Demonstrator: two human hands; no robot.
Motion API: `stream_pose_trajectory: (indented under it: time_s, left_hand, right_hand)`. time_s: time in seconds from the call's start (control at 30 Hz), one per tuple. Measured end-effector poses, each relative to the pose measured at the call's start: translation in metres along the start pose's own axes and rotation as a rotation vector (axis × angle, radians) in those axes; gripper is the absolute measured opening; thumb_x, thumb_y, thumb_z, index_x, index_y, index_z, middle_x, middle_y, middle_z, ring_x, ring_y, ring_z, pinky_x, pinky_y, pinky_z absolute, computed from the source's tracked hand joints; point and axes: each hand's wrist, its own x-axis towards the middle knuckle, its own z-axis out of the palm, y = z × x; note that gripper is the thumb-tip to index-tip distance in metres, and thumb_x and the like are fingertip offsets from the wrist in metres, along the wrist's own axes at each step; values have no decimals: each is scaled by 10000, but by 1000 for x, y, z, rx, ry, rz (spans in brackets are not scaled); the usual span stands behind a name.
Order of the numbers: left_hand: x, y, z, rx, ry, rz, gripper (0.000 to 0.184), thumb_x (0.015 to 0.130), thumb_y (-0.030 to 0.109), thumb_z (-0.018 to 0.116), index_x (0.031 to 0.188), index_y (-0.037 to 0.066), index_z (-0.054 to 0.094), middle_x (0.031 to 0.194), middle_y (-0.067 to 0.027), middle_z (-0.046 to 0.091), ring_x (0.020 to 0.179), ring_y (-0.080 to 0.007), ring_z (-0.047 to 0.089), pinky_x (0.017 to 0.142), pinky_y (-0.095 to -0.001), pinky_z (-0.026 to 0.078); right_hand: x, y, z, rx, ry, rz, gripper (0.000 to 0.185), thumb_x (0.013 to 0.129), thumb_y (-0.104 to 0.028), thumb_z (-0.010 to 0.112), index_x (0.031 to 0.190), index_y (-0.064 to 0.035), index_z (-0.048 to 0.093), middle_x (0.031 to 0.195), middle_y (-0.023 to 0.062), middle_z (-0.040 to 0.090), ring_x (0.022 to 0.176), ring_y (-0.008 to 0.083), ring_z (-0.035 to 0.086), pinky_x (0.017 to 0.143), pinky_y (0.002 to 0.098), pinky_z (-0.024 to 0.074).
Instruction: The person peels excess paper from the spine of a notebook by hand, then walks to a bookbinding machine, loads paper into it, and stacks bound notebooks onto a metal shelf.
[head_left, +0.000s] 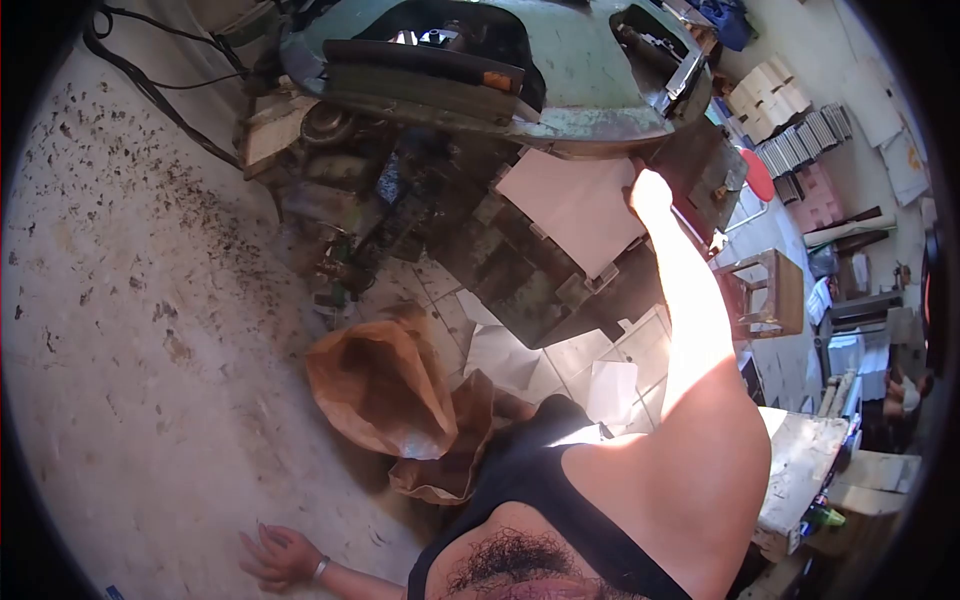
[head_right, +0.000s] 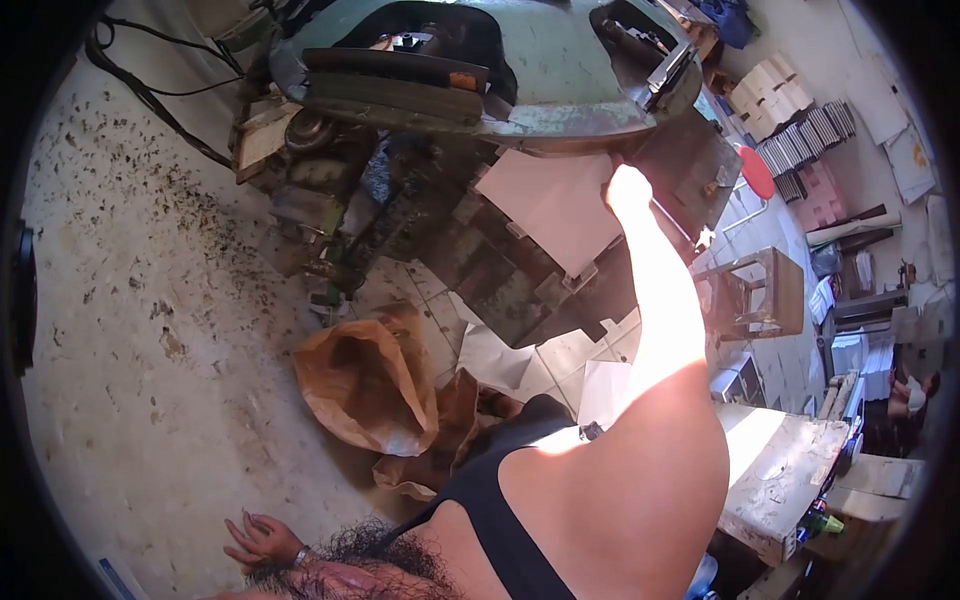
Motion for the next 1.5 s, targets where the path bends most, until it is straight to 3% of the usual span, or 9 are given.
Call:
stream_pose_trajectory:
  time_s: [0.23, 0.33, 0.43, 0.53, 0.63, 0.83, 1.07, 1.27, 1.5]
  left_hand:
    - [0, 4, 2, 64, 67, 37, 189, 967, 279, 709, 1128, 247, 802, 1483, 70, 637, 1448, -403, 458, 1142, -597, 384]
    - [14, 22, -37, 148, -288, -124, 244, 960, 307, 723, 1195, 278, 783, 1525, 53, 604, 1474, -407, 440, 1142, -624, 369]
    - [-14, 12, -20, -66, 94, -138, 290, 961, 370, 716, 1241, 309, 764, 1558, 48, 575, 1499, -388, 428, 1123, -665, 366]
    - [-63, 19, -14, -158, -62, -299, 416, 876, 610, 707, 1180, 333, 768, 1619, -119, 511, 1624, -435, 166, 1250, -724, 29]
    - [-59, 40, -14, 197, -323, -355, 305, 955, 437, 705, 1247, 365, 758, 1567, 50, 570, 1527, -374, 394, 1224, -663, 217]
    - [-89, 21, 35, 198, -51, -149, 280, 946, 532, 685, 1208, 465, 756, 1537, 91, 605, 1576, -331, 318, 1252, -579, -169]
    - [-69, 30, 23, 232, 34, -66, 180, 967, 432, 687, 1118, 388, 774, 1508, 85, 632, 1561, -285, 370, 1303, -540, 25]
    - [-74, 26, 7, 359, -153, 48, 149, 865, 513, 738, 965, 416, 790, 1448, 68, 653, 1598, -442, 234, 1279, -653, -16]
    - [-83, 15, 9, 200, -171, 107, 154, 855, 445, 739, 972, 368, 804, 1172, 71, 775, 1508, -321, 441, 1322, -545, 54]
  right_hand:
    - [-9, -24, -22, -202, -94, 104, 421, 972, -105, 561, 1388, -144, 612, 1078, 163, 771, 1015, 362, 765, 866, 490, 622]
    - [-1, -22, -11, -138, -83, 138, 413, 962, -95, 564, 1371, -136, 607, 1095, 180, 773, 1027, 367, 765, 876, 496, 620]
    - [0, -23, -13, -142, -118, 172, 396, 940, -91, 588, 1334, -116, 615, 1074, 196, 775, 1018, 381, 765, 883, 503, 619]
    - [2, -20, -6, -160, -51, 116, 355, 920, -80, 613, 1275, -91, 623, 1038, 211, 773, 974, 392, 770, 858, 510, 622]
    - [3, -19, -4, -184, -17, 74, 300, 912, -89, 629, 1212, -77, 638, 1011, 227, 768, 933, 408, 770, 829, 506, 629]
    - [1, -44, -14, -346, 11, 101, 393, 796, -130, 794, 1147, -36, 644, 953, 239, 762, 970, 440, 752, 848, 522, 622]
    - [-7, -69, -17, -301, 102, 9, 161, 852, -82, 660, 1005, -31, 666, 980, 250, 739, 947, 443, 738, 825, 541, 606]
    - [-16, -104, -31, -341, 32, -56, 277, 820, -72, 710, 1071, 5, 626, 1054, 246, 725, 1007, 430, 727, 866, 499, 611]
    - [-21, -157, -40, -399, 25, 20, 381, 755, -92, 772, 1093, -3, 619, 1124, 237, 696, 1029, 422, 720, 900, 490, 606]
